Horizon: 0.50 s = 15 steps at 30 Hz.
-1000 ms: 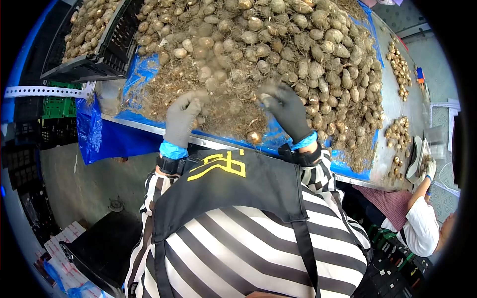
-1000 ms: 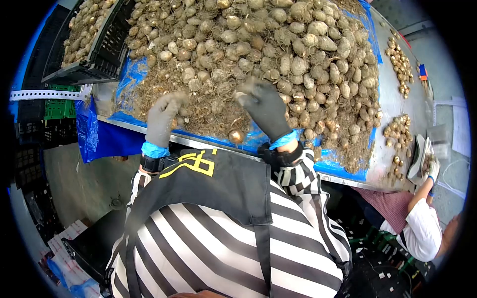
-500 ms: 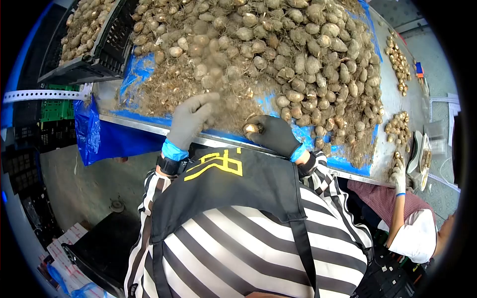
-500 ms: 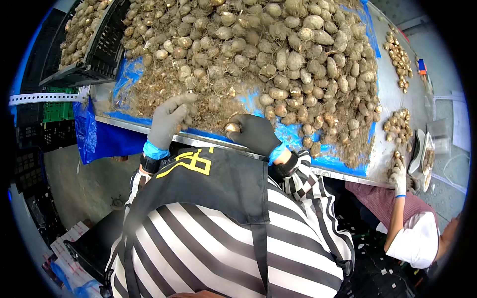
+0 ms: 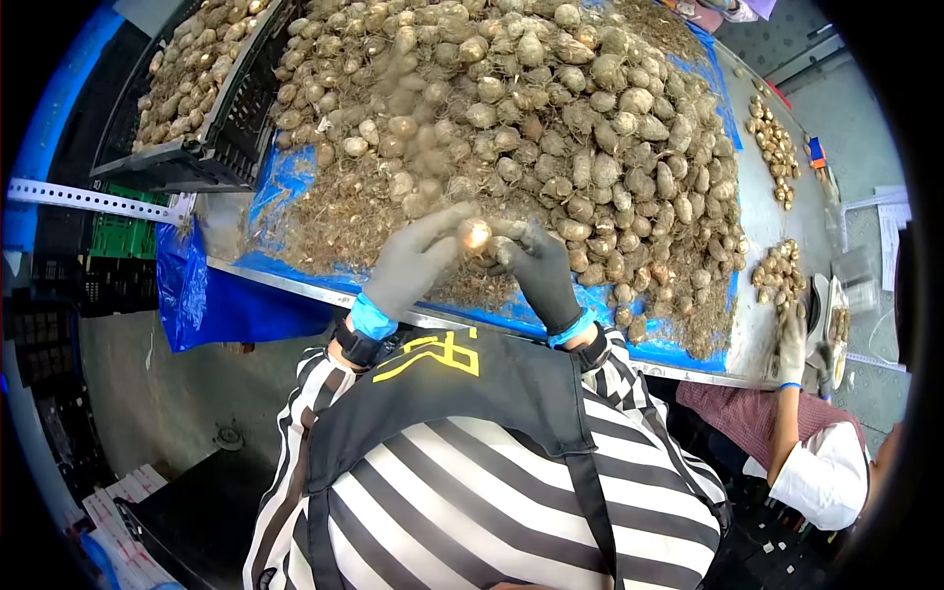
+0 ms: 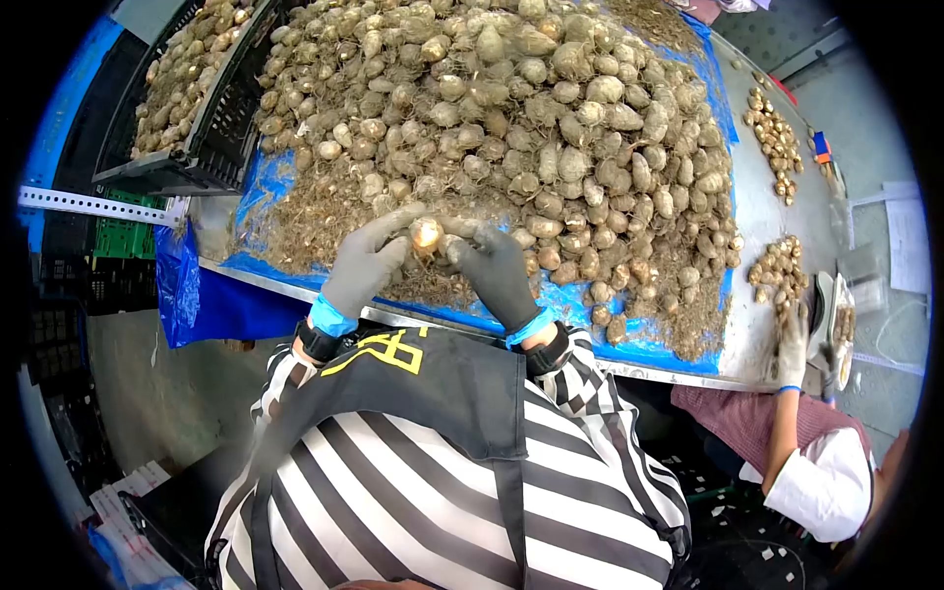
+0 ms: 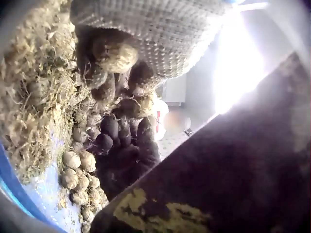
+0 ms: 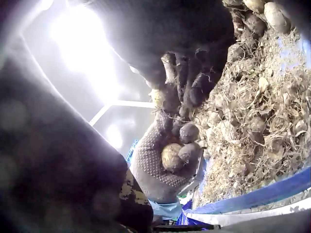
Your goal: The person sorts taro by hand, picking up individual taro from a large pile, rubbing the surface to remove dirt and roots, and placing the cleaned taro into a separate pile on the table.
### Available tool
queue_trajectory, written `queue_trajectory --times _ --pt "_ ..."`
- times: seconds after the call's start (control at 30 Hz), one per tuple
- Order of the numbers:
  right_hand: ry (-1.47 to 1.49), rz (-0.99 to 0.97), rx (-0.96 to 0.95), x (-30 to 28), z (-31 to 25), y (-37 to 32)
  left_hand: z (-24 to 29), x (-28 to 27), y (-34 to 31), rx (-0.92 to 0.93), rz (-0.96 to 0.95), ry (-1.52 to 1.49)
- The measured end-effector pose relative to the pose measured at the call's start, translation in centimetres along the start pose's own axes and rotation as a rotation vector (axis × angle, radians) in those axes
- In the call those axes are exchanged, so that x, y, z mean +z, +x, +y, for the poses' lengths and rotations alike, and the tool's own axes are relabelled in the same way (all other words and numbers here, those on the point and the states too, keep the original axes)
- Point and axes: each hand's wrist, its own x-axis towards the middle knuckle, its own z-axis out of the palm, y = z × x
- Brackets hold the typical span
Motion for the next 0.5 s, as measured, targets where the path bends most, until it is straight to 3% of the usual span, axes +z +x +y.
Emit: queue_trajectory --times 0.1,0.17,0.37,0.47,0.5 --pt "-0.082 0.077 0.009 0.1 0.7 0.3 0.7 -0.2 -0.3 -0.167 -0.053 -0.161" --pt "-0.084 0.14 0.054 0.4 0.7 0.4 0.7 -0.2 -0.3 -0.156 -0.039 -0.159" --pt "-0.483 0.086 -0.144 1.1 -0.8 0.4 0.8 0.1 -0.6 -0.058 -0.021 -0.076" --pt "-0.444 0.209 -0.322 1.4 -1.1 0.7 0.7 0.1 -0.4 -0.046 -0.014 -0.058" --pt "-0.46 0.171 -0.34 1.5 -1.3 0.7 0.5 0.1 -0.4 -0.037 -0.014 -0.039"
